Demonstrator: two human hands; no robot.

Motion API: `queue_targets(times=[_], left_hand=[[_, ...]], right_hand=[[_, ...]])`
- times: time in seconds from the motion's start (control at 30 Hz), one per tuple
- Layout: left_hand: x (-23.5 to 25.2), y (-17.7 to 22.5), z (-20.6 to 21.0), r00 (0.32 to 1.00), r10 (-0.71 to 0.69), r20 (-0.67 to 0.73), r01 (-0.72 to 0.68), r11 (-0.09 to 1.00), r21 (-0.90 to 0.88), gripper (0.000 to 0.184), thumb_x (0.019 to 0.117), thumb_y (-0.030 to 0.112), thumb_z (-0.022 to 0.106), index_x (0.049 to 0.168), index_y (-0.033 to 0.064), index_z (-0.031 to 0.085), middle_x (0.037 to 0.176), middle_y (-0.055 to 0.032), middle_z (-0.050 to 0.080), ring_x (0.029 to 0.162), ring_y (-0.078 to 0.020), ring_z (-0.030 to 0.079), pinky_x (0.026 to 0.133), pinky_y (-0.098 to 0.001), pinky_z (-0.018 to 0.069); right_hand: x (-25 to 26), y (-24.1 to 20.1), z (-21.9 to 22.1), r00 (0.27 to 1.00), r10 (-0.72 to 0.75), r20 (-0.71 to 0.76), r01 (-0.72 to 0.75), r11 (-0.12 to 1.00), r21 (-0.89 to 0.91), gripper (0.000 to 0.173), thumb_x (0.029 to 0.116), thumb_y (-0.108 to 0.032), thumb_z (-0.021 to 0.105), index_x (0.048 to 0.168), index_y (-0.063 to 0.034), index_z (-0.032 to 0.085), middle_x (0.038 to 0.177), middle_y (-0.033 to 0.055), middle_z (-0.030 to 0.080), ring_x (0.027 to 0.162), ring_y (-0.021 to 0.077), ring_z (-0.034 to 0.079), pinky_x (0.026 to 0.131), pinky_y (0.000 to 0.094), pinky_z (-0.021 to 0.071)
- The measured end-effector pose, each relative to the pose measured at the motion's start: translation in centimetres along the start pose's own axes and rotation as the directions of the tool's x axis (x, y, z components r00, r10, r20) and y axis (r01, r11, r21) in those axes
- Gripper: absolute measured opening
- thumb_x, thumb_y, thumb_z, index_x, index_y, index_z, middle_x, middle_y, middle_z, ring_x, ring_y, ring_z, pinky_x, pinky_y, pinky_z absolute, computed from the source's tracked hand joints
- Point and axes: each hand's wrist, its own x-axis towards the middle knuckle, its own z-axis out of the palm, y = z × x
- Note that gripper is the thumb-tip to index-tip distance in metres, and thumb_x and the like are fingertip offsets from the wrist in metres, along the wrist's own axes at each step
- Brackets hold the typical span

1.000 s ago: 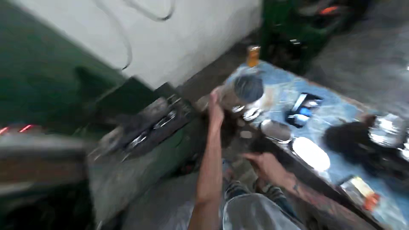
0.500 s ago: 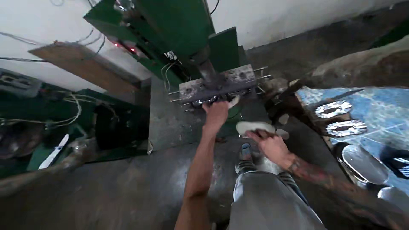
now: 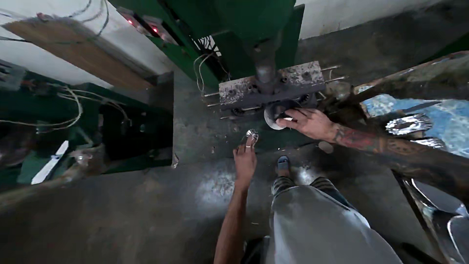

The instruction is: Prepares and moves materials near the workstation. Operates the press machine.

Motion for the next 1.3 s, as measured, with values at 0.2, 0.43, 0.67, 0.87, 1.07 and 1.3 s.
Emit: queue_targets(times=[0.2,0.43,0.67,0.87,1.07,1.3], left_hand=[[0.0,6.2,1.8,0.986,-0.124,0.112,0.162,0.882,-0.442,0.061,0.1001,0.032,0.061,0.148,-0.0030,0.049,0.150,-0.0256,0.050,0.142,-0.0385,0.046,0.117,-0.0538,0.0370],[-1.3,18.9,-2.4,0.903,0.029,0.429,0.386,0.385,-0.838,0.086,0.0781,0.037,0.086,0.135,-0.0039,0.037,0.120,-0.0171,0.060,0.111,-0.0166,0.063,0.095,-0.0339,0.0553],[-9.9,20.8,1.7,0.637,0.388,0.666,0.663,0.166,-0.730,0.110,0.0856,0.019,0.077,0.161,0.0080,-0.003,0.138,-0.0142,0.057,0.110,-0.0219,0.068,0.093,-0.0415,0.0597],[-13.7,22.8,1.7,0.704,0.238,0.669,0.639,0.199,-0.743,0.086,0.0833,0.024,0.072,0.150,-0.0005,0.023,0.115,-0.0007,0.055,0.099,-0.0041,0.058,0.086,-0.0237,0.0525],[-8.9,26.1,2.1,0.838,-0.137,0.527,0.543,0.291,-0.788,0.069,0.1078,0.041,0.038,0.165,0.0184,0.007,0.163,-0.0182,0.031,0.141,-0.0226,0.046,0.112,-0.0441,0.0441],[-4.5,20.4,0.4,0.960,-0.081,0.269,0.277,0.438,-0.855,0.082,0.1047,0.059,0.031,0.164,0.0072,0.007,0.164,-0.0213,0.027,0.147,-0.0201,0.037,0.120,-0.0403,0.0346]], right_hand=[[-2.7,-4.3,-1.9,0.820,0.446,-0.359,-0.223,0.826,0.518,0.030,0.0980,0.001,0.057,0.122,-0.0049,0.074,0.112,0.0101,0.076,0.092,0.0164,0.074,0.080,0.0339,0.0624],[-10.9,-9.9,-3.2,0.573,0.769,0.283,-0.137,-0.251,0.958,0.021,0.1023,-0.008,0.055,0.114,-0.0029,0.071,0.097,0.0011,0.074,0.086,0.0094,0.071,0.081,0.0302,0.0614],[-22.8,-8.9,-6.1,0.571,0.812,0.119,-0.603,0.317,0.732,0.028,0.1054,-0.018,0.053,0.123,-0.0085,0.073,0.088,0.0032,0.073,0.075,0.0067,0.065,0.073,0.0300,0.0569],[-26.4,-10.0,-7.2,0.585,0.793,0.173,-0.664,0.345,0.663,0.028,0.1047,-0.015,0.054,0.125,-0.0107,0.073,0.080,0.0050,0.070,0.066,0.0118,0.062,0.064,0.0356,0.0540],[-21.8,-12.4,-3.6,0.557,0.747,0.363,-0.426,-0.119,0.897,0.031,0.1071,-0.018,0.049,0.128,-0.0030,0.067,0.105,0.0026,0.072,0.092,0.0043,0.068,0.084,0.0263,0.0586],[-14.2,-11.3,-2.8,0.699,0.710,0.092,-0.411,0.293,0.863,0.026,0.1035,-0.013,0.052,0.117,-0.0015,0.071,0.092,0.0033,0.072,0.080,0.0036,0.066,0.076,0.0229,0.0560]])
